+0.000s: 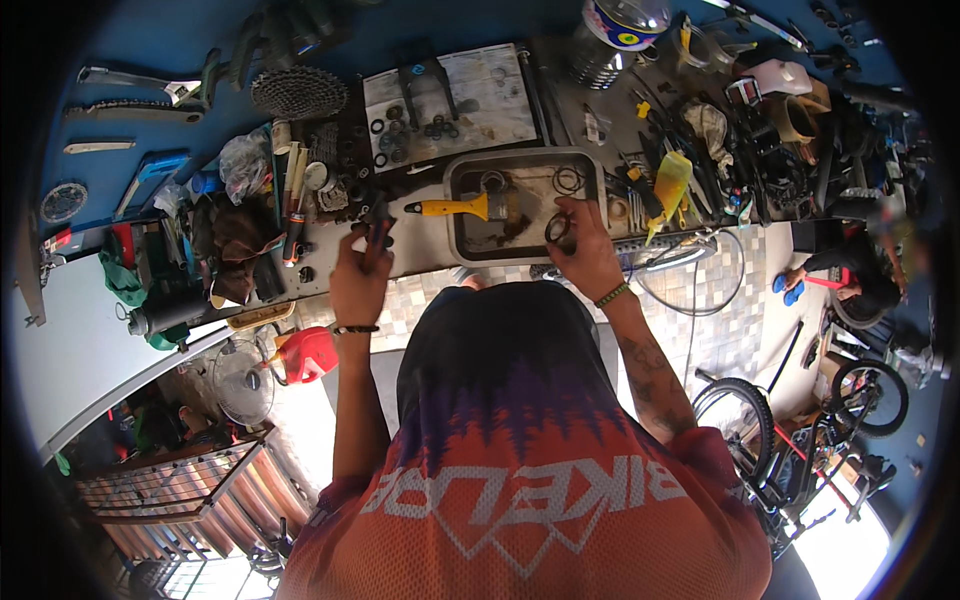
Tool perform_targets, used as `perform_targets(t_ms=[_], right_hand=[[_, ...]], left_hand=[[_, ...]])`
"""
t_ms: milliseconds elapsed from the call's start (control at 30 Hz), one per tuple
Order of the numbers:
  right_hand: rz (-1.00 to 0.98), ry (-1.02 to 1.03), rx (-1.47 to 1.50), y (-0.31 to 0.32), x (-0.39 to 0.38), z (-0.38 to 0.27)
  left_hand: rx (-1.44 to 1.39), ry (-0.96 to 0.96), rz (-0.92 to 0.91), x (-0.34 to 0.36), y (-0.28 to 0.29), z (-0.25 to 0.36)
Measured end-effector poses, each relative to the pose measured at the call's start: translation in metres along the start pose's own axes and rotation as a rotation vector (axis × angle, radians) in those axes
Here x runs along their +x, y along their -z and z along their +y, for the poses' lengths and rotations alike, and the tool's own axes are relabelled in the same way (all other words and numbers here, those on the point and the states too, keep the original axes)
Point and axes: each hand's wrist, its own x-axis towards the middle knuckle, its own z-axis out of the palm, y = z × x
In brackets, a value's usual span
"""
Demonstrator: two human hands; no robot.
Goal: The person removes the handlebar and stem from a bicycle mounted on a repair stand, then uses a screwdriver to scrape and clean a metal ring on a workbench. The person reassembles the handlebar and stem onto the bike frame and tightens the bolts.
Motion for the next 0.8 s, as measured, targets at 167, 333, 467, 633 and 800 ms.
perform_targets(t_ms=[167,333,467,633,800], right_hand=[[0.029,0.099,-0.326,-0.020,0.015,-0.001],[0.136,0.175,-0.405,-0.018,0.019,-0.006],[0.245,0.110,-0.337,-0.019,0.000,-0.017],[0.319,-0.028,-0.149,-0.023,-0.025,-0.048],[0.399,-0.084,-0.037,0.006,-0.024,-0.024]], left_hand=[[0.049,-0.001,-0.104,-0.013,-0.018,-0.005],[-0.071,-0.130,-0.153,-0.004,-0.053,-0.023],[-0.184,-0.357,-0.067,-0.003,-0.079,-0.033],[0.065,-0.226,-0.140,-0.010,-0.066,-0.014],[0.093,-0.257,-0.049,-0.008,-0.058,-0.032]])
